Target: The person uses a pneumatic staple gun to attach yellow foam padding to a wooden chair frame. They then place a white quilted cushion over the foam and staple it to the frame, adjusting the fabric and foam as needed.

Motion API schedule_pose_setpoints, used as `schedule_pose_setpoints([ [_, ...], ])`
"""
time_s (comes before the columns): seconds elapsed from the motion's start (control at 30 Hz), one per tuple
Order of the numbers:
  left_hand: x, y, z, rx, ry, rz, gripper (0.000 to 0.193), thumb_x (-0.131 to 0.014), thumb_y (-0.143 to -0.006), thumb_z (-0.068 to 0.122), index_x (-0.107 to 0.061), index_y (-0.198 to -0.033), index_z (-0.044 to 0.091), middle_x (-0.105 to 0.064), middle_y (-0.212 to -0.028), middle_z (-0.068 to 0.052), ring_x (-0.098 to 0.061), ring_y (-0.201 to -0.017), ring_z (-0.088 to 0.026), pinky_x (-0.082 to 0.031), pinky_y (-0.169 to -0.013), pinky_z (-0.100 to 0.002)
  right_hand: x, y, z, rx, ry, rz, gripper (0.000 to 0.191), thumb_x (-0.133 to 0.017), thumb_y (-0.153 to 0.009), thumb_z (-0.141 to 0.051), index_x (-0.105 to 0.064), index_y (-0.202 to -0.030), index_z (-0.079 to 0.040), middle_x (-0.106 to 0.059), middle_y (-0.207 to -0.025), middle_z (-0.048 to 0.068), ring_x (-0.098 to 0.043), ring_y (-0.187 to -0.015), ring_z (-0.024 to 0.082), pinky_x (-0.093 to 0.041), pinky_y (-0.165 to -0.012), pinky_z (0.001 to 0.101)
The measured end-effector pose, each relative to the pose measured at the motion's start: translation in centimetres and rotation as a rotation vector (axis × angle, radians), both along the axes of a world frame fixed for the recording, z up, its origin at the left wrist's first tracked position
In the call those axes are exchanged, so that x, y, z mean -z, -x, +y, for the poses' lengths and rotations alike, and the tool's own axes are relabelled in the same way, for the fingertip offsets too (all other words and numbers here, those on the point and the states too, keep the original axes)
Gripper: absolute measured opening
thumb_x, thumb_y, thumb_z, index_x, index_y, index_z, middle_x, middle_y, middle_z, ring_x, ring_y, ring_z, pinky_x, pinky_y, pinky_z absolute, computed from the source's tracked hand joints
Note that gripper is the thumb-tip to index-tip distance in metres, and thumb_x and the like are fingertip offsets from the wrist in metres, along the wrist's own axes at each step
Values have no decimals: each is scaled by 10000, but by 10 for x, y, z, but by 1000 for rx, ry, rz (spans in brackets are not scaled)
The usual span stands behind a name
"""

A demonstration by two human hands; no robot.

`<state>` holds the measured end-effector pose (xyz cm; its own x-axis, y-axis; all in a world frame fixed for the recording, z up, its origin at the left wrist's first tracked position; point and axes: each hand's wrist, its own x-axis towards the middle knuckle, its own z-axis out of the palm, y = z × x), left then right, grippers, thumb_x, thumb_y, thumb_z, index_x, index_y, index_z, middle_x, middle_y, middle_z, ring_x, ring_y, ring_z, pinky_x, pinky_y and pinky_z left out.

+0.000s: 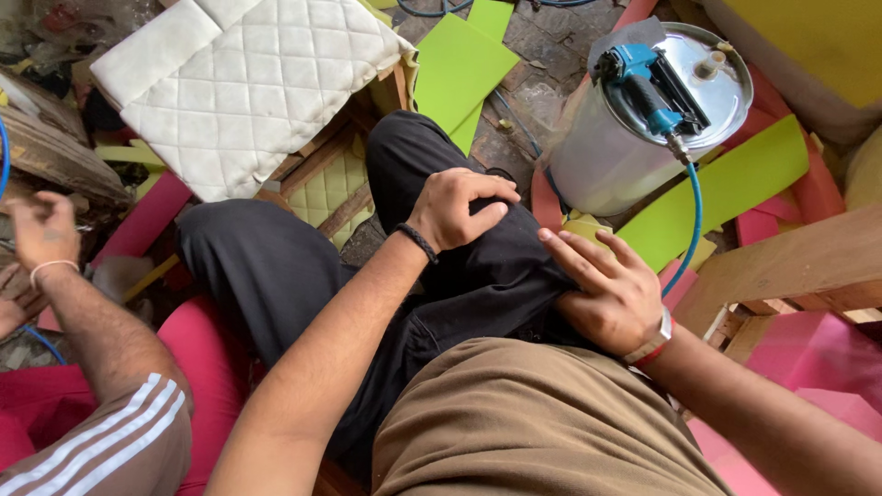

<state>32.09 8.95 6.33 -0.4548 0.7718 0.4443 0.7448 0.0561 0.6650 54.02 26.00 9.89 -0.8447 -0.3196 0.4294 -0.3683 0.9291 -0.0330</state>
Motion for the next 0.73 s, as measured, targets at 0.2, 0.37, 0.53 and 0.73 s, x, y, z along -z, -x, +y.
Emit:
schedule_pose_setpoints([
  [0.2,5,11,6,-99,74,-273,291,-611,-988,371,-790,-1060,154,-804,-997,-40,-788,-959,-194,-615,-806,-310,-16,-39,21,-155,195,-33,144,-758,-666,-134,-728,-792,-72,-688,-1273,157,-669,-1203,327,-597,-868,393],
  [0.37,15,20,3,-185,68,-29,285,-633,-984,366,-806,-975,141,-791,-916,-53,-747,-893,-241,-581,-788,-372,-2,-70,33,-53,220,-97,172,-761,-726,-113,-730,-876,-35,-710,-1228,114,-703,-1154,284,-599,-842,361],
  [0.53,19,25,-5,-173,25,0,268,-625,-987,346,-801,-951,147,-787,-918,-49,-738,-889,-239,-571,-815,-383,34,-115,68,105,199,-178,299,-795,-647,-116,-763,-925,-13,-725,-1194,105,-719,-1054,250,-602,-782,350],
  [0.73,28,32,-5,-226,-37,155,242,-645,-979,321,-782,-1043,132,-784,-1096,-50,-693,-1126,-239,-474,-1049,-429,-4,-139,97,211,380,-233,235,-831,-684,-153,-696,-873,-119,-759,-1098,67,-783,-912,117,-643,-750,284],
])
